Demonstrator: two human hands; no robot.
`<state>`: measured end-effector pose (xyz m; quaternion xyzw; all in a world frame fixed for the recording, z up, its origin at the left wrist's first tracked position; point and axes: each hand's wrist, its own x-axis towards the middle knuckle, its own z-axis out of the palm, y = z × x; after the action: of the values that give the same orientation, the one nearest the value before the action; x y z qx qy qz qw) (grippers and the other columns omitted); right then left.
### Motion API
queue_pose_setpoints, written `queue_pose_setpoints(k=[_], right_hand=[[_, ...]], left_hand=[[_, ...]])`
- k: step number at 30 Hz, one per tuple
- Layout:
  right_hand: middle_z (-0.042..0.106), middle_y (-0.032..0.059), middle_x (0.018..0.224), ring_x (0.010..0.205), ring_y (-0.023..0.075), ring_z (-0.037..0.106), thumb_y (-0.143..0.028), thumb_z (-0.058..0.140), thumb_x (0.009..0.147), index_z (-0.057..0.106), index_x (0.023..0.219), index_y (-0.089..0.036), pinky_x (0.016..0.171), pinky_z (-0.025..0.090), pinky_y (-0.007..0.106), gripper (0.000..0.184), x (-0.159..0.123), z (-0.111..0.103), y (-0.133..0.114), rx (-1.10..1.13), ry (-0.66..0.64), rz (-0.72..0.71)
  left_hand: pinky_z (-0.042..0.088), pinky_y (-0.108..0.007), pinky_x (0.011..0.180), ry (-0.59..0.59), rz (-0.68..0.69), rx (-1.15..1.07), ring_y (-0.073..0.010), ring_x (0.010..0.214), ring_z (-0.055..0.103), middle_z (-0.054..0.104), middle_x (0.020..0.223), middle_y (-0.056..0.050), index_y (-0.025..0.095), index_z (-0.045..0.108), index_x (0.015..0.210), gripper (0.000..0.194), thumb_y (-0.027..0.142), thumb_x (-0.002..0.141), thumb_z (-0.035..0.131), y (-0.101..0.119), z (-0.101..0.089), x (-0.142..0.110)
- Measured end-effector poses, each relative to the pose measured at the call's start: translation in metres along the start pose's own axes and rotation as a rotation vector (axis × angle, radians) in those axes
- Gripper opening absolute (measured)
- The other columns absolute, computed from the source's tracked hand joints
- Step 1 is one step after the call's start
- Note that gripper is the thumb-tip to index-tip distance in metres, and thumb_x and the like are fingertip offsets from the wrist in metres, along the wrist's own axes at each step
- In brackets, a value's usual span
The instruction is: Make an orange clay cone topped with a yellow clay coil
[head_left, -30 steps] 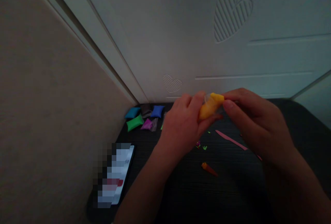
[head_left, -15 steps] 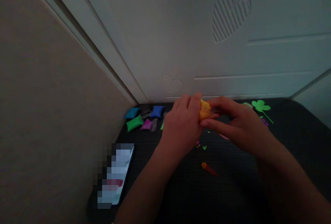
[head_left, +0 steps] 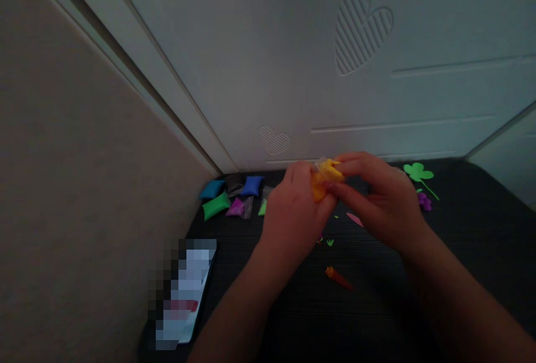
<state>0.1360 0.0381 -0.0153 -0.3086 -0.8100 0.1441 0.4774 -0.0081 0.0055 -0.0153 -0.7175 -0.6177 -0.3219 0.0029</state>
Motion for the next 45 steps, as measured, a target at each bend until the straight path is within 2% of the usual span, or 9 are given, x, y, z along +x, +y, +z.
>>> queue_pose_setpoints(k=[11,16,20,22,28,36,39,42,45], right_hand=[[0.059,0.0063,0.103,0.098,0.0186,0.056,-0.025,0.056,0.086,0.063,0.091,-0.021,0.086,0.047,0.036,0.009,0.001,-0.010,-0.003,-0.086,-0.230,-0.033],[0.064,0.0027,0.112,0.103,0.0158,0.060,-0.022,0.056,0.086,0.064,0.101,-0.026,0.091,0.048,0.031,0.017,-0.004,-0.027,-0.013,-0.027,-0.201,-0.053],[0.069,-0.0027,0.102,0.091,0.0141,0.066,-0.023,0.062,0.082,0.062,0.103,-0.030,0.081,0.053,0.028,0.022,-0.006,-0.041,-0.016,0.108,-0.038,0.132],[0.070,-0.0032,0.096,0.085,0.0138,0.066,-0.026,0.066,0.079,0.063,0.100,-0.029,0.073,0.053,0.026,0.022,-0.005,-0.043,-0.013,0.092,-0.051,0.213],[0.071,-0.0053,0.081,0.069,0.0102,0.064,-0.032,0.067,0.077,0.068,0.087,-0.027,0.060,0.049,0.021,0.011,0.001,-0.047,-0.012,0.096,-0.244,0.295],[0.070,-0.0086,0.074,0.063,0.0082,0.063,-0.026,0.062,0.079,0.068,0.081,-0.028,0.054,0.045,0.019,0.006,-0.001,-0.049,-0.017,0.002,-0.295,0.320],[0.066,-0.0065,0.067,0.057,0.0087,0.060,-0.026,0.058,0.082,0.065,0.078,-0.024,0.049,0.041,0.021,0.008,-0.001,-0.044,-0.014,-0.068,-0.239,0.291],[0.062,-0.0041,0.062,0.049,0.0088,0.053,-0.026,0.057,0.082,0.060,0.075,-0.020,0.046,0.035,0.023,0.010,-0.001,-0.036,-0.011,-0.278,-0.064,0.227],[0.062,0.0003,0.066,0.051,0.0110,0.053,-0.028,0.055,0.084,0.058,0.079,-0.018,0.049,0.035,0.025,0.012,-0.002,-0.027,-0.010,-0.442,0.048,0.154]], left_hand=[[0.042,-0.030,0.061,0.000,0.123,0.043,-0.0188,0.077,0.057,0.058,0.091,-0.004,0.018,0.047,0.094,0.015,0.028,0.084,0.052,-0.011,0.006,0.002],[0.044,-0.028,0.068,0.010,0.189,-0.216,-0.0161,0.083,0.056,0.057,0.092,-0.001,0.021,0.050,0.094,0.020,0.034,0.082,0.060,-0.018,0.010,0.009],[0.043,-0.028,0.069,-0.005,0.220,-0.317,-0.0156,0.083,0.055,0.057,0.089,-0.001,0.021,0.051,0.090,0.015,0.025,0.079,0.061,-0.017,0.011,0.011],[0.043,-0.029,0.068,0.027,0.247,-0.335,-0.0156,0.081,0.054,0.057,0.087,-0.001,0.021,0.051,0.088,0.015,0.025,0.078,0.062,-0.015,0.011,0.011],[0.042,-0.032,0.074,0.176,0.302,-0.156,-0.0195,0.088,0.052,0.056,0.092,-0.005,0.021,0.051,0.089,0.017,0.024,0.077,0.063,-0.014,0.009,0.008],[0.041,-0.033,0.078,0.276,0.427,-0.036,-0.0188,0.090,0.049,0.054,0.094,-0.004,0.024,0.055,0.091,0.012,0.020,0.081,0.058,-0.018,0.012,0.006],[0.040,-0.036,0.087,0.216,0.353,-0.081,-0.0206,0.101,0.048,0.053,0.105,-0.005,0.023,0.053,0.097,0.021,0.021,0.078,0.061,-0.016,0.010,0.007],[0.033,-0.044,0.101,0.199,0.274,-0.151,-0.0260,0.122,0.039,0.044,0.126,-0.011,0.020,0.045,0.117,0.049,0.027,0.074,0.066,-0.009,0.002,0.005],[0.037,-0.044,0.099,0.200,0.202,-0.210,-0.0258,0.118,0.043,0.049,0.121,-0.010,0.022,0.047,0.120,0.052,0.037,0.074,0.067,-0.004,-0.006,0.003]])
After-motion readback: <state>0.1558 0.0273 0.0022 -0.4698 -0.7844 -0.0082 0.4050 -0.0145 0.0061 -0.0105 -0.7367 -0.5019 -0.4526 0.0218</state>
